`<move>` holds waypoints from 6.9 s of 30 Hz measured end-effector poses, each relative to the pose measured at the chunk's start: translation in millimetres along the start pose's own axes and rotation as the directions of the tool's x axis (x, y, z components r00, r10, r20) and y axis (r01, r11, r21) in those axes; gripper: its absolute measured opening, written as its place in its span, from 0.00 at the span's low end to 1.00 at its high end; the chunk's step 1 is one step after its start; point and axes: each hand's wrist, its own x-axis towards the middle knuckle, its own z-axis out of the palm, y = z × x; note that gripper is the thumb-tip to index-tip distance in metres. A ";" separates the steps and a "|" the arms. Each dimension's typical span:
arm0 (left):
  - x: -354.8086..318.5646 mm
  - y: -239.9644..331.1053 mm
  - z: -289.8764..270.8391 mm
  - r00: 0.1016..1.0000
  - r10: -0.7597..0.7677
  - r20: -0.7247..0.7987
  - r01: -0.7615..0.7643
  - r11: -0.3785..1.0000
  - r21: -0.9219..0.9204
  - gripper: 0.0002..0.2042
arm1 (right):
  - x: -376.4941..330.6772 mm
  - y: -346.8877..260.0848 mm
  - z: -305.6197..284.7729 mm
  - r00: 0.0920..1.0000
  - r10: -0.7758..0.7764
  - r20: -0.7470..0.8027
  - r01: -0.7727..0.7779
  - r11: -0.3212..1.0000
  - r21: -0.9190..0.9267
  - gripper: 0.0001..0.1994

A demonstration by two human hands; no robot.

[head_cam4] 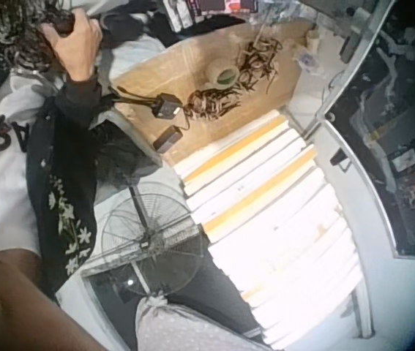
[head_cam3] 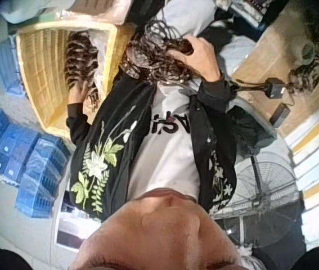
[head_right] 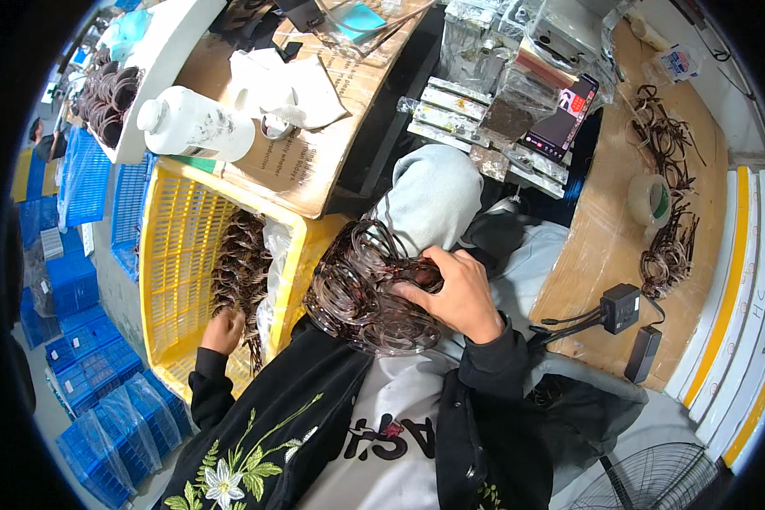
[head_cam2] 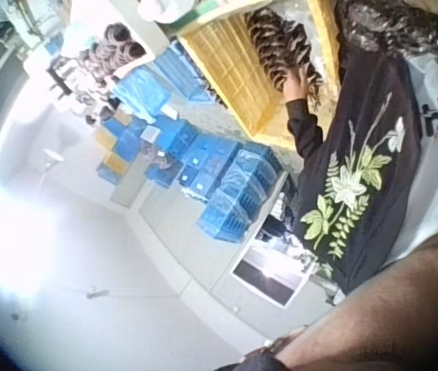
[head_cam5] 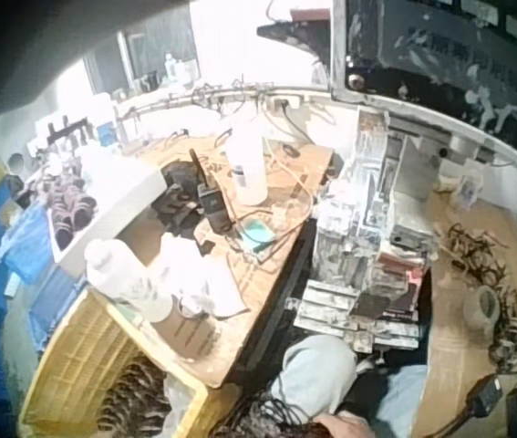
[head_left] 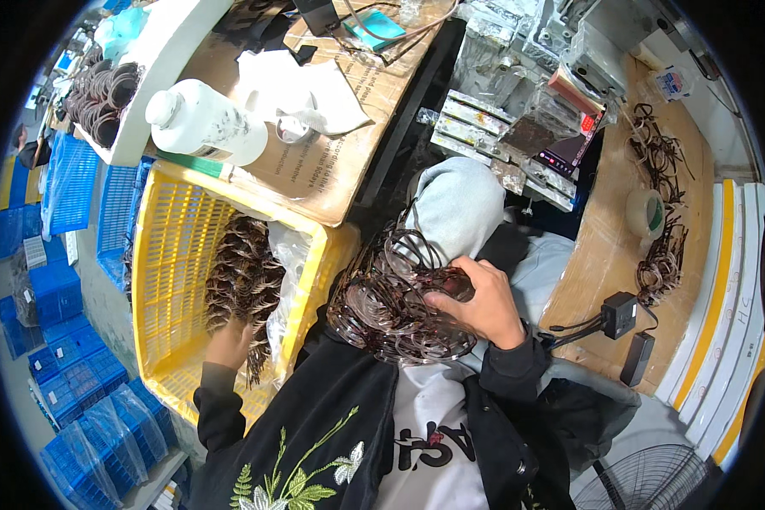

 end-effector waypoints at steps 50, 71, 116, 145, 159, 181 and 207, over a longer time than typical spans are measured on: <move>-1.1 242.8 -21.1 0.644 0.701 -0.305 -0.720 0.422 -0.551 0.19 | 37.8 10.9 -60.1 0.987 0.083 -0.140 -0.043 0.963 0.265 0.21; -49.1 277.0 90.8 0.049 0.745 -0.665 -0.908 0.311 0.281 0.29 | 69.9 48.7 -69.3 0.933 -0.260 -0.248 0.338 0.871 0.356 0.18; 51.1 411.3 -48.9 0.216 0.971 -0.102 -0.657 0.067 -0.751 0.19 | -26.6 -10.4 -114.4 0.598 -0.099 -0.795 0.053 0.995 -0.084 0.03; 12.6 433.4 -95.1 -0.013 0.832 -0.554 -0.999 -0.036 -0.030 0.07 | 149.3 65.3 -114.5 0.221 -0.095 -0.971 0.580 0.813 0.052 0.10; -33.4 430.6 -97.9 0.019 0.786 -0.618 -0.884 -0.275 -0.378 0.21 | 56.5 19.1 -105.8 0.890 -0.019 -0.456 -0.003 0.999 -0.049 0.11; 39.6 417.0 -73.6 0.402 0.815 -0.418 -0.915 0.333 -0.230 0.17 | 140.4 65.0 -115.4 0.392 -0.025 -0.920 0.627 0.739 0.246 0.11; -26.1 433.7 -92.7 0.037 0.863 -0.503 -0.846 -0.241 -0.476 0.24 | 56.4 -12.7 -97.2 0.780 -0.157 -0.606 0.178 0.984 -0.026 0.08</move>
